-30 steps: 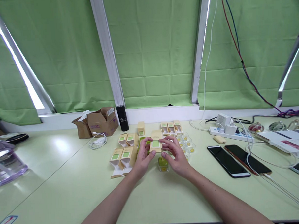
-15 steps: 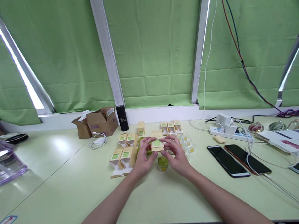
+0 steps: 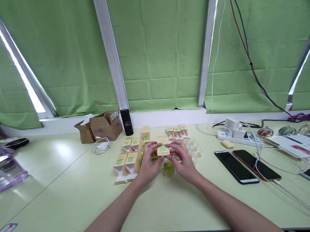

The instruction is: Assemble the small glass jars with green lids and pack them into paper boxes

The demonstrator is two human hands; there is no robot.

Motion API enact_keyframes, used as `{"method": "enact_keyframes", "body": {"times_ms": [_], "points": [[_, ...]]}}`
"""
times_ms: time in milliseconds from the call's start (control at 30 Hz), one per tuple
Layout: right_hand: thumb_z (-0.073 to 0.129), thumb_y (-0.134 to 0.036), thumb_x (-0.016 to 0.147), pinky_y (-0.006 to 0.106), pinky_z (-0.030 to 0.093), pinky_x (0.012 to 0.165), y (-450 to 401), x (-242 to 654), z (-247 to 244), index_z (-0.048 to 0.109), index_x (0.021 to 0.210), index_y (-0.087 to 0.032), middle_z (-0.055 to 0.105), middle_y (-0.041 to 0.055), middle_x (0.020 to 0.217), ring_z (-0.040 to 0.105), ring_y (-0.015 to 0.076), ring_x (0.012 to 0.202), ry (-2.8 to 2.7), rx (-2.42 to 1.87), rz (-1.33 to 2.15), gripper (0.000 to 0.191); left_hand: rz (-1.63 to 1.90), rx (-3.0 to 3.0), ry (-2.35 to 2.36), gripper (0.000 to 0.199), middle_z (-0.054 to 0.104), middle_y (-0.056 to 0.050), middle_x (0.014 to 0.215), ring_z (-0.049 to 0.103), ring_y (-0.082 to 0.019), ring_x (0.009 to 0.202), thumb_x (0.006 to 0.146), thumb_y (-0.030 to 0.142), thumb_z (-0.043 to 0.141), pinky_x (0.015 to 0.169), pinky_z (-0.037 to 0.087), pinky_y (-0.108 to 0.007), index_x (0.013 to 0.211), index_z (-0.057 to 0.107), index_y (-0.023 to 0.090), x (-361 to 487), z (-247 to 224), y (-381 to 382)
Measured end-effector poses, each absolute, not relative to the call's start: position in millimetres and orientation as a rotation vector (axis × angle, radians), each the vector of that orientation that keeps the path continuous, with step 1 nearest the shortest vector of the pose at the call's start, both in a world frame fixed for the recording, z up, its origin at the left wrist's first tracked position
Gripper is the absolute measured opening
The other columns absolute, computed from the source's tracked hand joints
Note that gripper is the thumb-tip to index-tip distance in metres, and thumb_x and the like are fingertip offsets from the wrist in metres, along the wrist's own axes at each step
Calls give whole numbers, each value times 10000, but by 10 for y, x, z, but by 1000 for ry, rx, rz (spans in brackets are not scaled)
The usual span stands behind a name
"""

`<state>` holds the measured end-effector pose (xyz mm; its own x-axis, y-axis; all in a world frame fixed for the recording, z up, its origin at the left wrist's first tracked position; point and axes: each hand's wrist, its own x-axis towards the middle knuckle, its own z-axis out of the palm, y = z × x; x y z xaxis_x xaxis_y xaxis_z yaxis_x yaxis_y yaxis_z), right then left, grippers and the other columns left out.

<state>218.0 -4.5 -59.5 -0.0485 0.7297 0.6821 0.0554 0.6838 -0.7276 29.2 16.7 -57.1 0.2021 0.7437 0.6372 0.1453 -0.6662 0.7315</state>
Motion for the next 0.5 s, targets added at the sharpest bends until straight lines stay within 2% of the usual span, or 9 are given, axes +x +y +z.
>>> {"method": "enact_keyframes", "body": {"times_ms": [500], "points": [[680,-424,1026,427,652,973,-42,2186,-598,718,1277,-331,492,69,1288,714,185,1003,-1548,-683,610,270,1500,1993,847,347,469,-116,1435,488,-295,1428,1011,437,700,1043,547,-384,1331,684,301,291,-612,180]]}}
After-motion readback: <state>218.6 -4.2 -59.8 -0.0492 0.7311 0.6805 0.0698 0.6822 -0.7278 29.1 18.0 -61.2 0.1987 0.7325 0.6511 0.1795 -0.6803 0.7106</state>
